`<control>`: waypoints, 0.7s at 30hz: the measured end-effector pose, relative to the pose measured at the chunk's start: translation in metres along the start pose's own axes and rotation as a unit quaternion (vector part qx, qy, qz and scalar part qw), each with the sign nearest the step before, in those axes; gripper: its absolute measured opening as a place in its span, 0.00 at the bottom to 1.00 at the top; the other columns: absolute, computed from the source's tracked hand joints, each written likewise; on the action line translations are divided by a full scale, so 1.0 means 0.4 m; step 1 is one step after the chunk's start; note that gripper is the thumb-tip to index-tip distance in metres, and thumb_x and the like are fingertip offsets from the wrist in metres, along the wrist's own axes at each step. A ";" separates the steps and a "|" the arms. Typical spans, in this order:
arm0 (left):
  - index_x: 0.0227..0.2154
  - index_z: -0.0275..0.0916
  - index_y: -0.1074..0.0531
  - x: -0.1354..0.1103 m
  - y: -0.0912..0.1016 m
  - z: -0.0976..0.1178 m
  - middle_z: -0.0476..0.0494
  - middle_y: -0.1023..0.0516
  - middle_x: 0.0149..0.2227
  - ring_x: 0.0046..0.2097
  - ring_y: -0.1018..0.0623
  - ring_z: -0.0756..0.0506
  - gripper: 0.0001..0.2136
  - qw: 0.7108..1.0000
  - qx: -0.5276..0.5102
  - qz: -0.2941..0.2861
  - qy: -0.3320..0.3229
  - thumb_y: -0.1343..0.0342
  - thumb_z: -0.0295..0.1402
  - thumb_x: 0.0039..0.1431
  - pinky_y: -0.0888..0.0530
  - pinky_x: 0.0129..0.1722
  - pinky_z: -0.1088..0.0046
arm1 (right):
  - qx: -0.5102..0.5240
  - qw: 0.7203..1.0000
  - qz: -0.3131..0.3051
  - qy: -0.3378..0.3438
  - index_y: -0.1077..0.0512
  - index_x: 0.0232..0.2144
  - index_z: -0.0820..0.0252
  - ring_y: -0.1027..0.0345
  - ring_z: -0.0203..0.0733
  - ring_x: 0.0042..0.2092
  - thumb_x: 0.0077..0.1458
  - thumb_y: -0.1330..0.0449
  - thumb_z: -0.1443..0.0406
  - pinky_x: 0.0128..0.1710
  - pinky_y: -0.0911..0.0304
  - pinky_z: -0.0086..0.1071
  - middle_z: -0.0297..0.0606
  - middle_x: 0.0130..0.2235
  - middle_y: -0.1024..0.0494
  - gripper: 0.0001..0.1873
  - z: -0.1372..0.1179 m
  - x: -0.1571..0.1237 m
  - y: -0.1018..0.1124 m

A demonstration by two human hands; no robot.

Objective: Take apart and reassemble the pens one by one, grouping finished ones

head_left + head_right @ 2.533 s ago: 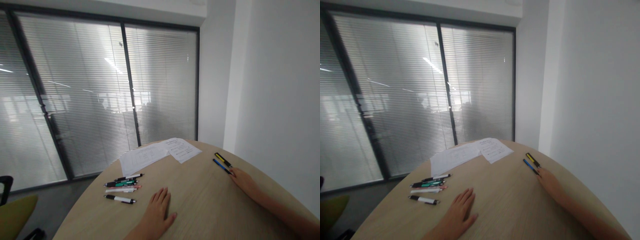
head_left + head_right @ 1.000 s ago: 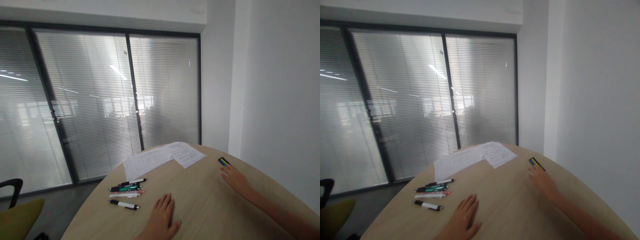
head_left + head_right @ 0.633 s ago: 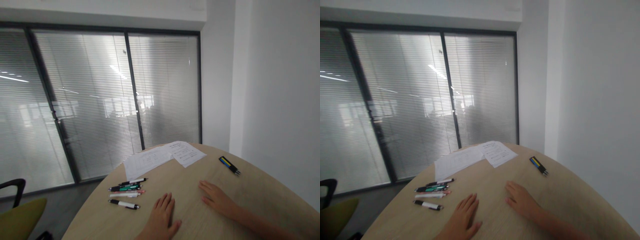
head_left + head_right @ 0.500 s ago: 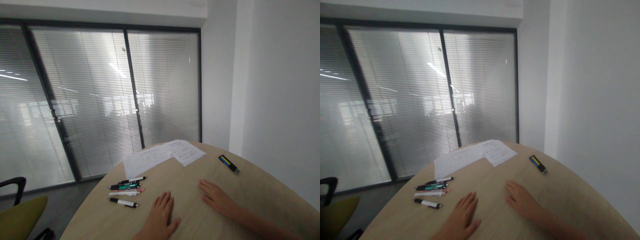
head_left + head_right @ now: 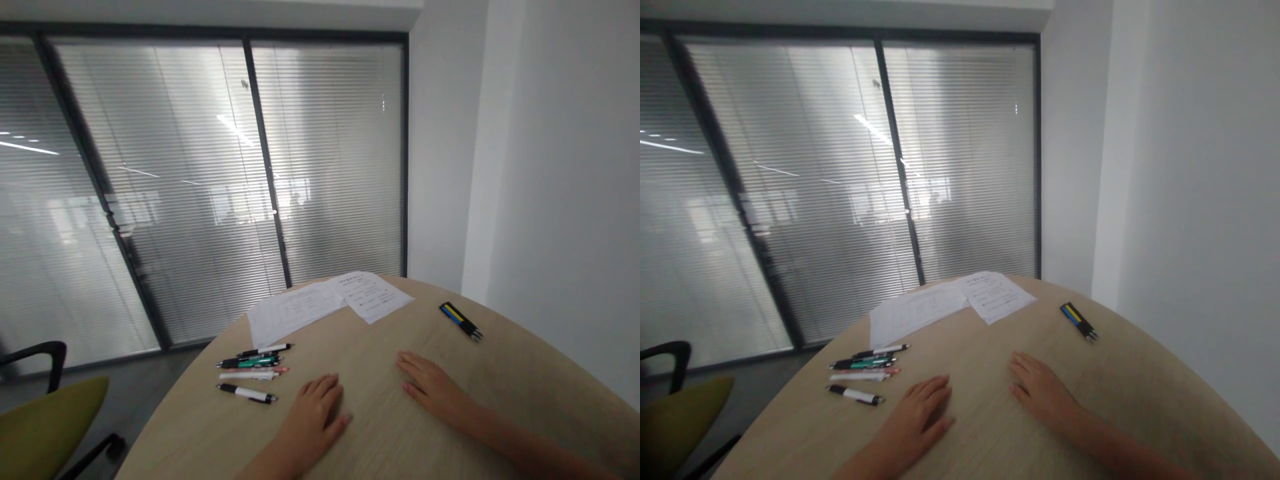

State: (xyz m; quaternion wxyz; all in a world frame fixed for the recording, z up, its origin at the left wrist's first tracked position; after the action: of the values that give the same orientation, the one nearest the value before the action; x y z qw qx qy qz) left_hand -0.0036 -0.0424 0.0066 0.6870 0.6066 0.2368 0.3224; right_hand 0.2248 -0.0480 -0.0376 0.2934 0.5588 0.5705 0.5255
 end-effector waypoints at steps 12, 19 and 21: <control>0.41 0.38 0.32 0.010 0.096 -0.236 0.42 0.28 0.45 0.47 0.30 0.44 0.13 0.981 0.112 0.075 0.137 0.57 0.28 0.55 0.37 0.48 0.69 | -0.004 1.000 0.009 0.004 0.36 0.49 0.63 0.47 0.46 0.55 0.54 0.54 0.57 0.54 0.51 0.42 0.45 0.54 0.38 0.24 0.004 -0.004 0.001; 0.42 0.34 0.33 -0.039 0.140 -0.399 0.38 0.28 0.45 0.45 0.29 0.44 0.16 0.961 0.122 0.098 0.228 0.63 0.28 0.57 0.36 0.45 0.69 | 0.003 1.000 0.006 0.001 0.36 0.49 0.65 0.47 0.47 0.55 0.54 0.54 0.57 0.55 0.51 0.43 0.46 0.54 0.38 0.25 0.007 -0.005 -0.004; 0.42 0.34 0.32 -0.049 0.138 -0.426 0.39 0.27 0.44 0.45 0.29 0.44 0.17 0.961 0.113 0.094 0.235 0.64 0.27 0.57 0.35 0.45 0.70 | 0.006 1.000 0.012 0.001 0.36 0.49 0.63 0.47 0.46 0.55 0.54 0.53 0.57 0.54 0.51 0.43 0.45 0.54 0.38 0.24 0.008 -0.005 -0.004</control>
State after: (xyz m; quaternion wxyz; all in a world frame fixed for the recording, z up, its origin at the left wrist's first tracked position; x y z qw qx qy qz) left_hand -0.1474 0.0623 0.0341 0.5054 0.6070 0.3682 0.4904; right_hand 0.2276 -0.0488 -0.0406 0.2835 0.5668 0.5673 0.5259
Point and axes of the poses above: each hand's wrist, its own x-axis towards the middle knuckle, its own y-axis out of the back of the hand, z = x × y, the point moved 5 cm from there along x, towards the middle knuckle
